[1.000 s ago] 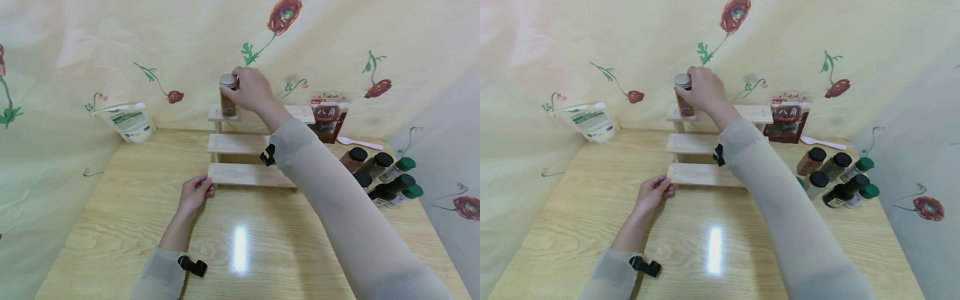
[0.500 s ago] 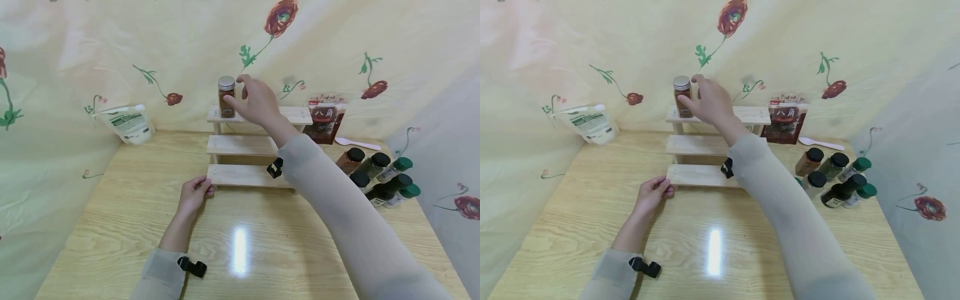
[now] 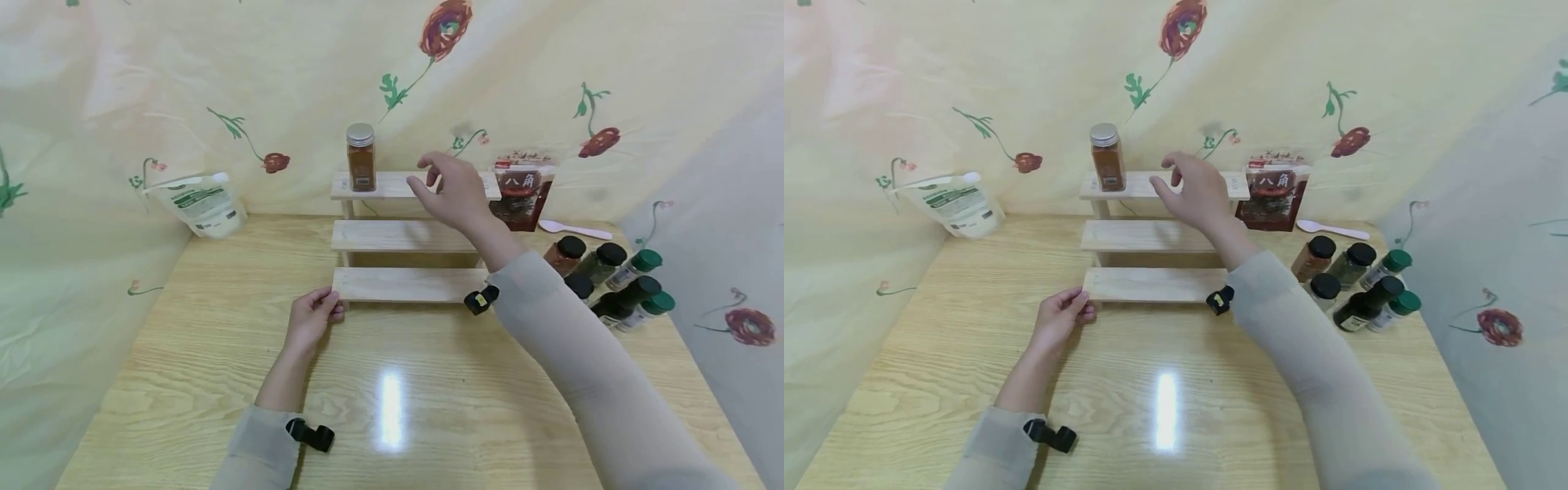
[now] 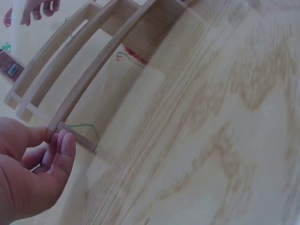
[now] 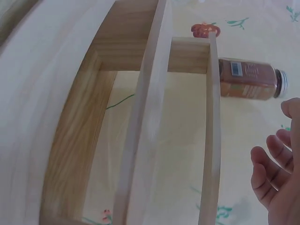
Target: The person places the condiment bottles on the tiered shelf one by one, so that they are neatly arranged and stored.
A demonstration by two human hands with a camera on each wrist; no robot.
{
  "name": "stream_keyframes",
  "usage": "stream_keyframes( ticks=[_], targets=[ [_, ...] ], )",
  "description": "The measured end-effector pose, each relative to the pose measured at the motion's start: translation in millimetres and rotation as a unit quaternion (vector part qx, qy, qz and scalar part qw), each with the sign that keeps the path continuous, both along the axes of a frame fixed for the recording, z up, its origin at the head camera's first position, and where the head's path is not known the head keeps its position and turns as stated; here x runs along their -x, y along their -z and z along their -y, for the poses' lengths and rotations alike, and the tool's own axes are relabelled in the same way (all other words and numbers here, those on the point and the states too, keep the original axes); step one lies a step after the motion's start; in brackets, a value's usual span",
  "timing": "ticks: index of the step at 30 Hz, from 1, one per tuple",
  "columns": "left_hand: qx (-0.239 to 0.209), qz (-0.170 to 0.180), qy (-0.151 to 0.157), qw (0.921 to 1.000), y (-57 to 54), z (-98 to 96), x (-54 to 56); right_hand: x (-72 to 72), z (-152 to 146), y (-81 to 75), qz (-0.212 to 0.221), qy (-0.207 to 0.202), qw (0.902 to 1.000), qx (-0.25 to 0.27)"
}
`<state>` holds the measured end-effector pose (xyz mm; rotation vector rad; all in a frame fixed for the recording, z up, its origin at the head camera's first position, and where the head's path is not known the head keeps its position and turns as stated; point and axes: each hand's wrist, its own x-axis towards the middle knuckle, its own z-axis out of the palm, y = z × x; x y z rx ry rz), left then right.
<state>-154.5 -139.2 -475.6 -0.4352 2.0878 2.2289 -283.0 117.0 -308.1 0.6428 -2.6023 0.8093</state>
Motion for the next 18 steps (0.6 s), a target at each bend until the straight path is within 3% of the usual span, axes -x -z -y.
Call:
stream_keyframes(
  ticks=[8,18],
  targets=[
    [-0.007,0.005,0.006,0.9999,-1.9,-0.3,0.6,-13.7,-32.8,5.8,0.010,-0.006,0.9998,-0.014],
    [-0.009,0.007,0.003,0.9999,-0.5,0.7,0.3,-31.4,-73.9,12.2,0.059,-0.043,0.9973,-0.010]
  ],
)
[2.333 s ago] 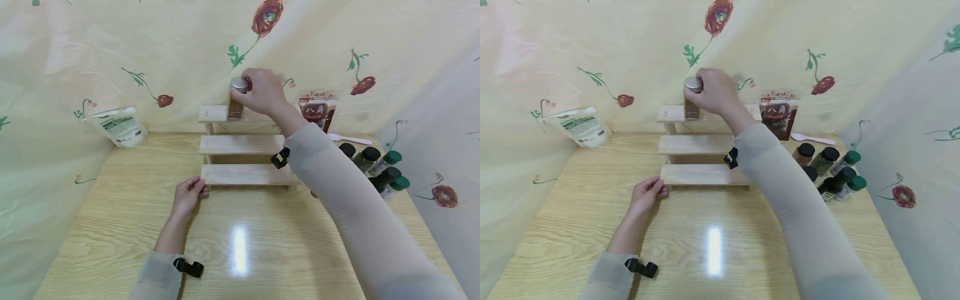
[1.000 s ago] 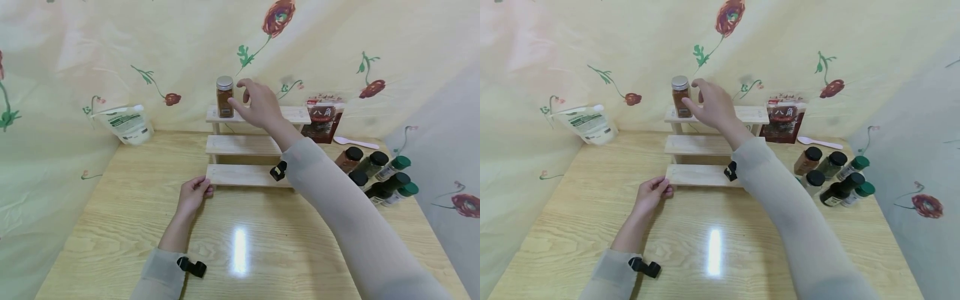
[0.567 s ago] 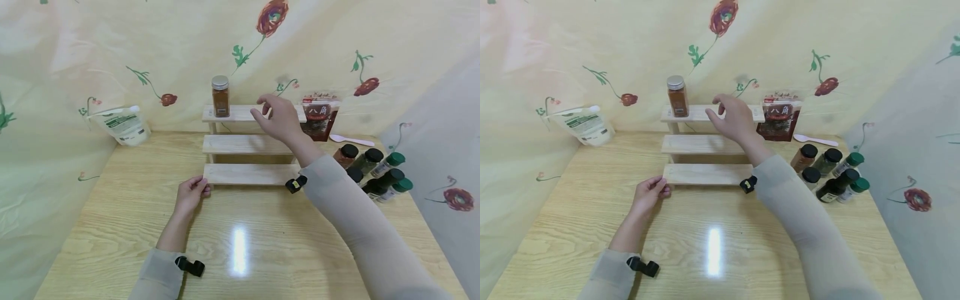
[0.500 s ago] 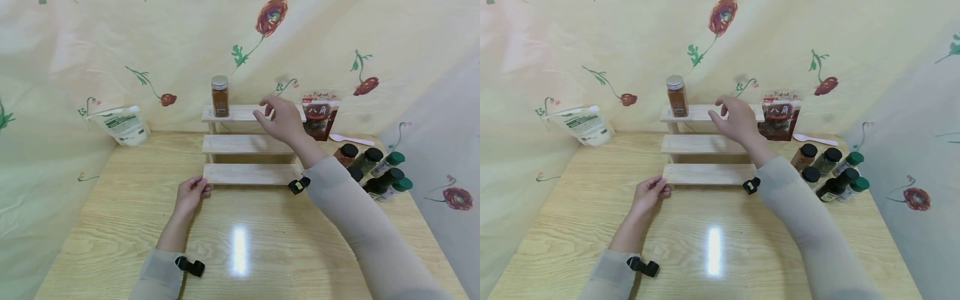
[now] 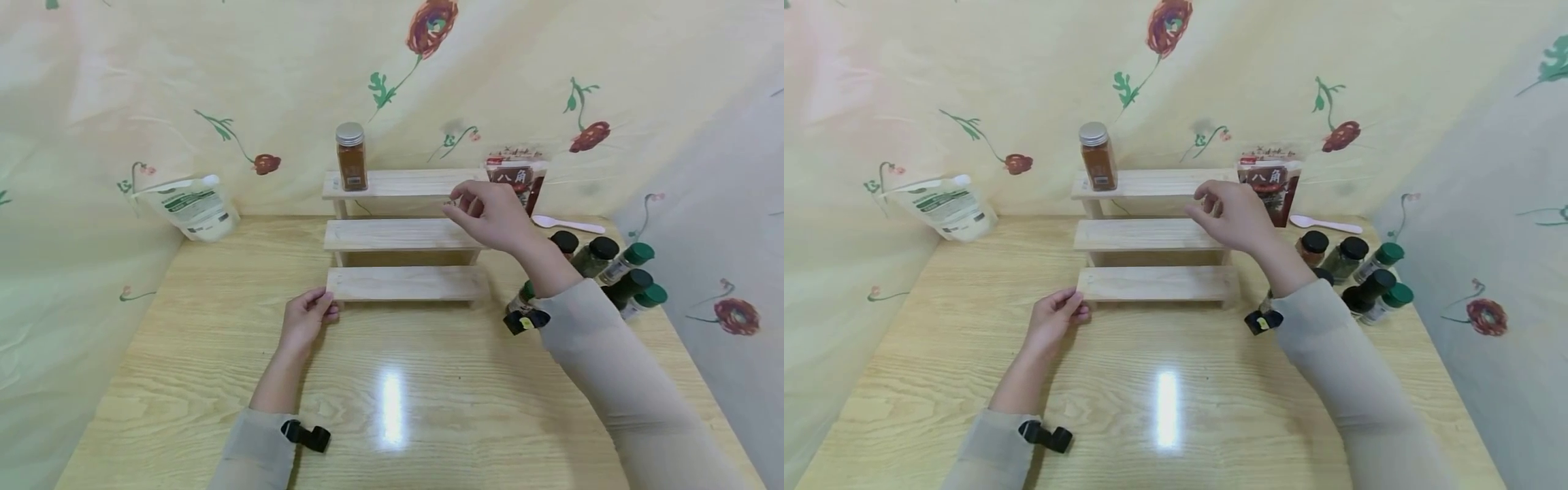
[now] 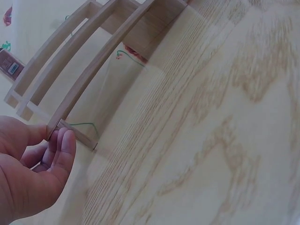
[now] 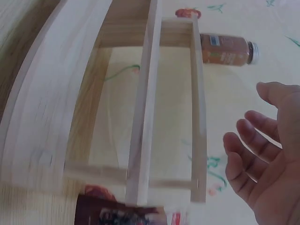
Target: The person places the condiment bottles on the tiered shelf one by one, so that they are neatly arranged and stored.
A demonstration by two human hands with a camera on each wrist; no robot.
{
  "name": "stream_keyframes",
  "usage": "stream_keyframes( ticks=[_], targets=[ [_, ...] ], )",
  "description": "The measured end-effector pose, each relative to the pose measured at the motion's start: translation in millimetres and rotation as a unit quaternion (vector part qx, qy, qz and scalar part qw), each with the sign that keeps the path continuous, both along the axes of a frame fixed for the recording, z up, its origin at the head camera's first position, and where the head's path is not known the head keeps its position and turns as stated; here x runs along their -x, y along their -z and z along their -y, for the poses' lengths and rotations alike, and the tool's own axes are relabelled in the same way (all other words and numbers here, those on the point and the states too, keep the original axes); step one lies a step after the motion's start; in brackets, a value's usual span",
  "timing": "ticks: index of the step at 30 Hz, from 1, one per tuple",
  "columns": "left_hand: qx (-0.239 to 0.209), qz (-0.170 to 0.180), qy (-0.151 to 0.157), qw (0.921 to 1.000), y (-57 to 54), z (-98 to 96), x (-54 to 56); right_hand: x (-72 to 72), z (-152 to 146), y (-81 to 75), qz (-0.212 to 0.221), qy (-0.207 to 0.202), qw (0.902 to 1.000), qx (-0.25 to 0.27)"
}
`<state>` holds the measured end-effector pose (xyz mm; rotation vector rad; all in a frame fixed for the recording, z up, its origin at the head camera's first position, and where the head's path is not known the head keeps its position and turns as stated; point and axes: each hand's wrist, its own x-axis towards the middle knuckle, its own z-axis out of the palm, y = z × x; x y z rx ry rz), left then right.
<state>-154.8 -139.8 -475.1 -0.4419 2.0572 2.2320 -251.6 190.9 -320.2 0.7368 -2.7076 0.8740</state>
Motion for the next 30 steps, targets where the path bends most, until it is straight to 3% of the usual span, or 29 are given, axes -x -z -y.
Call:
stream_keyframes(
  ticks=[7,21,30],
  targets=[
    [-0.005,0.006,0.001,1.0000,-1.8,-0.2,-1.8,-0.8,-30.4,5.7,0.002,0.001,1.0000,-0.001],
    [-0.010,0.008,0.001,0.9999,-0.5,-0.5,-3.1,-13.3,-84.0,5.1,0.037,0.080,0.9954,-0.037],
    [-0.008,0.006,0.002,0.9999,-0.8,-1.0,-2.9,-21.9,-115.4,10.1,0.074,0.125,0.9867,-0.073]
  ],
)
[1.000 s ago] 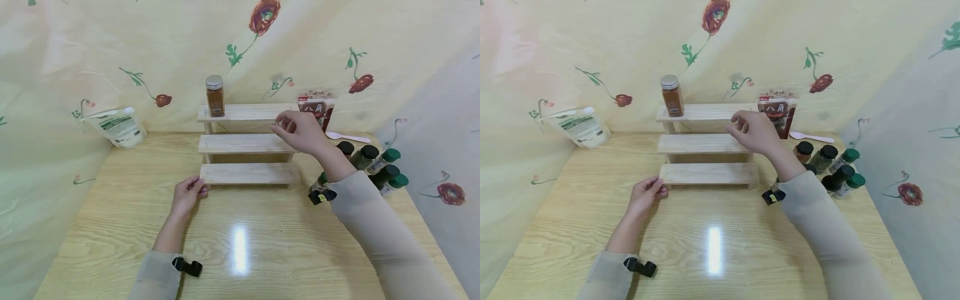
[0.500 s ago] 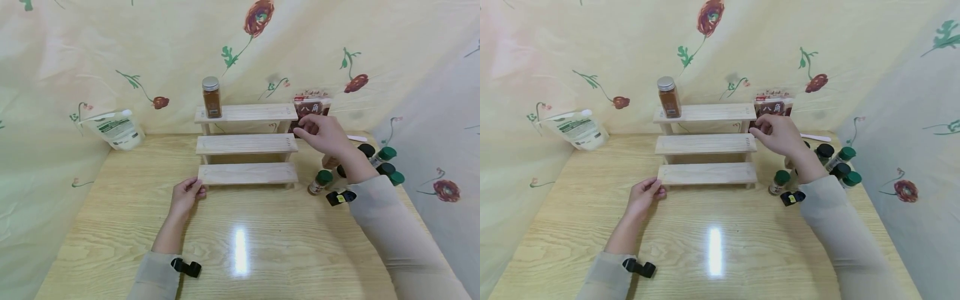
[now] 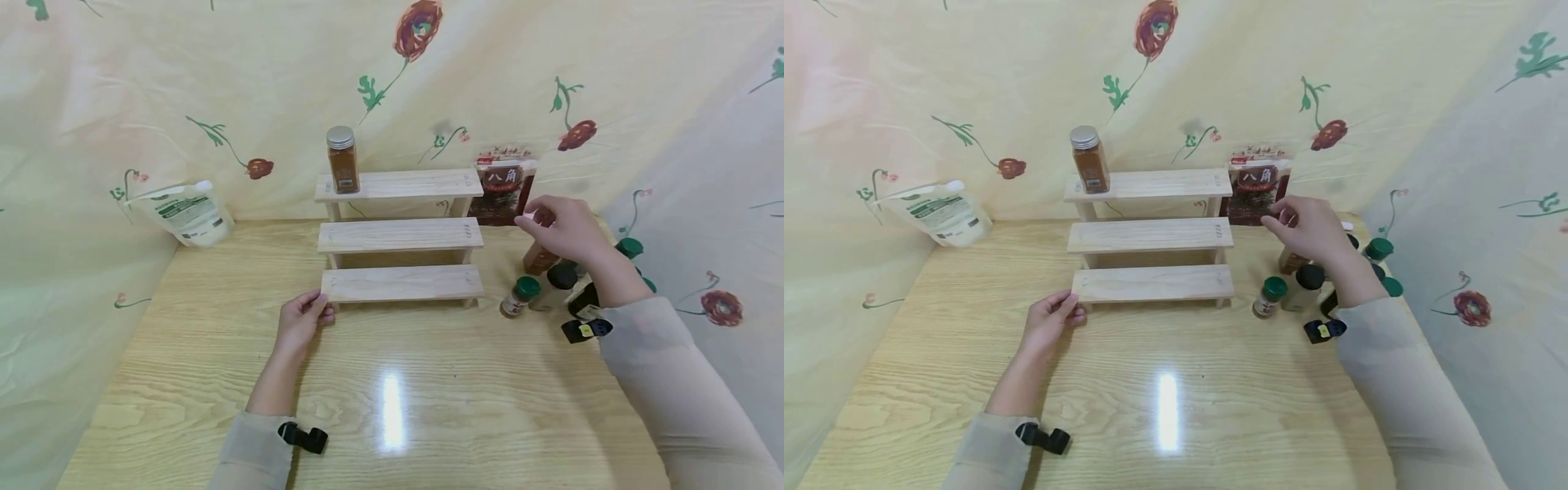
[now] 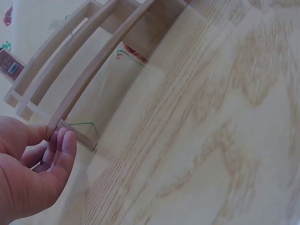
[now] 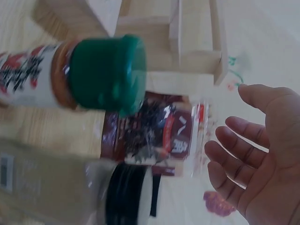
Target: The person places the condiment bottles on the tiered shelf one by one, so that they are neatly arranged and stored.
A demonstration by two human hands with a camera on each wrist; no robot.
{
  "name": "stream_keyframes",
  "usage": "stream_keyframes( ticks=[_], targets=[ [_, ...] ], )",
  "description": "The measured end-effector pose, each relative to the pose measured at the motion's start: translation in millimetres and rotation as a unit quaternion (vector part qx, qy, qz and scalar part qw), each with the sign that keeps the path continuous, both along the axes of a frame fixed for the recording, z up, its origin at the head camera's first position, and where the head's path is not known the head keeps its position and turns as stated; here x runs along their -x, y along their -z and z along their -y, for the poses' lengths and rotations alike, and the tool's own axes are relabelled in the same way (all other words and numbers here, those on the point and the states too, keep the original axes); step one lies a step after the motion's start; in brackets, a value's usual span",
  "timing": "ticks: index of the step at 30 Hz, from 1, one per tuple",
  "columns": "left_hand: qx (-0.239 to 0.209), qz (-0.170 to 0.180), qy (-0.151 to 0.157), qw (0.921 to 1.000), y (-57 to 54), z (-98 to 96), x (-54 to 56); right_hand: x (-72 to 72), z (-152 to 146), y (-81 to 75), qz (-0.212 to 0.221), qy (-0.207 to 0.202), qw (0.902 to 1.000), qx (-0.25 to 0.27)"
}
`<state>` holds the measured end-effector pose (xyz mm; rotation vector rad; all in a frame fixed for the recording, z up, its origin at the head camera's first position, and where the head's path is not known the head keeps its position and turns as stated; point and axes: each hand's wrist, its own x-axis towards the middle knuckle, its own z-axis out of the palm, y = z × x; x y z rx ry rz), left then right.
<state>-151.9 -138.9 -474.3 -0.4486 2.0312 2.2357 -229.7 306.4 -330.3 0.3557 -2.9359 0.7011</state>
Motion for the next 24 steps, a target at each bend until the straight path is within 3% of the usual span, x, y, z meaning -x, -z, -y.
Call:
stream_keyframes(
  ticks=[13,24],
  targets=[
    [-0.001,0.001,-0.010,0.9999,-1.1,-0.5,0.5,5.9,-43.6,18.9,0.049,0.005,0.9964,-0.069],
    [-0.004,0.003,-0.014,0.9999,-2.0,-0.4,2.0,7.0,-58.6,24.1,0.077,0.004,0.9921,-0.098]
  ],
)
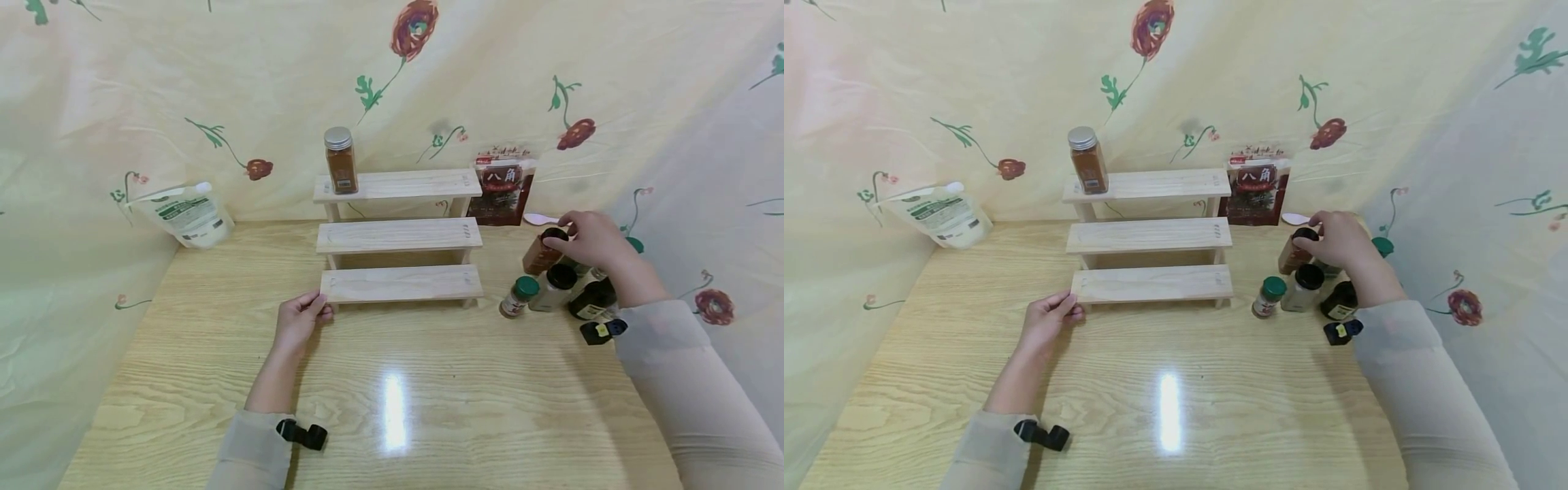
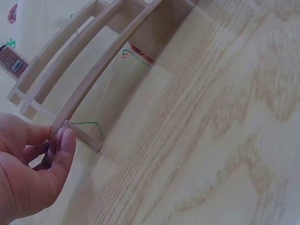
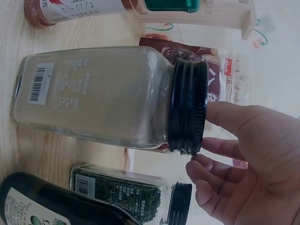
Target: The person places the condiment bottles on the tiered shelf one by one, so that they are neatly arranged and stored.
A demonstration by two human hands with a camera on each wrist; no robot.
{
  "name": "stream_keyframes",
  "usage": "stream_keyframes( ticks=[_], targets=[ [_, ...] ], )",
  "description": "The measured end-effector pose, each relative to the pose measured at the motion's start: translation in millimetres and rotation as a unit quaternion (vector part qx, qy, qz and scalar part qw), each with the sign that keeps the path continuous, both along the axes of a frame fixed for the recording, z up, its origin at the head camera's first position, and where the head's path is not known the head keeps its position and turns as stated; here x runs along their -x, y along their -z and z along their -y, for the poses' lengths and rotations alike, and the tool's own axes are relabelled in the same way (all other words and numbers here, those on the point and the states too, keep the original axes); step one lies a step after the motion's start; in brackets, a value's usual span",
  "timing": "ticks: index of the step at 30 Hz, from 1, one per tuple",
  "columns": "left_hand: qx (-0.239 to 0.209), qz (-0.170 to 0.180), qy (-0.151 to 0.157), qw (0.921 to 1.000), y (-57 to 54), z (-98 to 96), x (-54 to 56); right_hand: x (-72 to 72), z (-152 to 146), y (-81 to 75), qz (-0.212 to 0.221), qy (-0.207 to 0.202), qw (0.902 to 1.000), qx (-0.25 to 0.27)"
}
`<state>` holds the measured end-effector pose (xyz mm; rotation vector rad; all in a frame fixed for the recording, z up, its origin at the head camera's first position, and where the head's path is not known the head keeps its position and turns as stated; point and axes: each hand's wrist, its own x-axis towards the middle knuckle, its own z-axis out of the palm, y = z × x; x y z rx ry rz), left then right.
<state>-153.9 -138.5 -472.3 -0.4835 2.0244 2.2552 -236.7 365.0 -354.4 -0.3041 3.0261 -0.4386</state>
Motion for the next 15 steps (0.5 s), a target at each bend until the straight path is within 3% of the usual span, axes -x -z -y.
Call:
stream_keyframes(
  ticks=[15],
  targets=[
    [-0.003,0.007,0.001,1.0000,-0.6,1.5,1.3,6.4,1.5,2.5,0.026,-0.001,0.9993,-0.026]
  ],
)
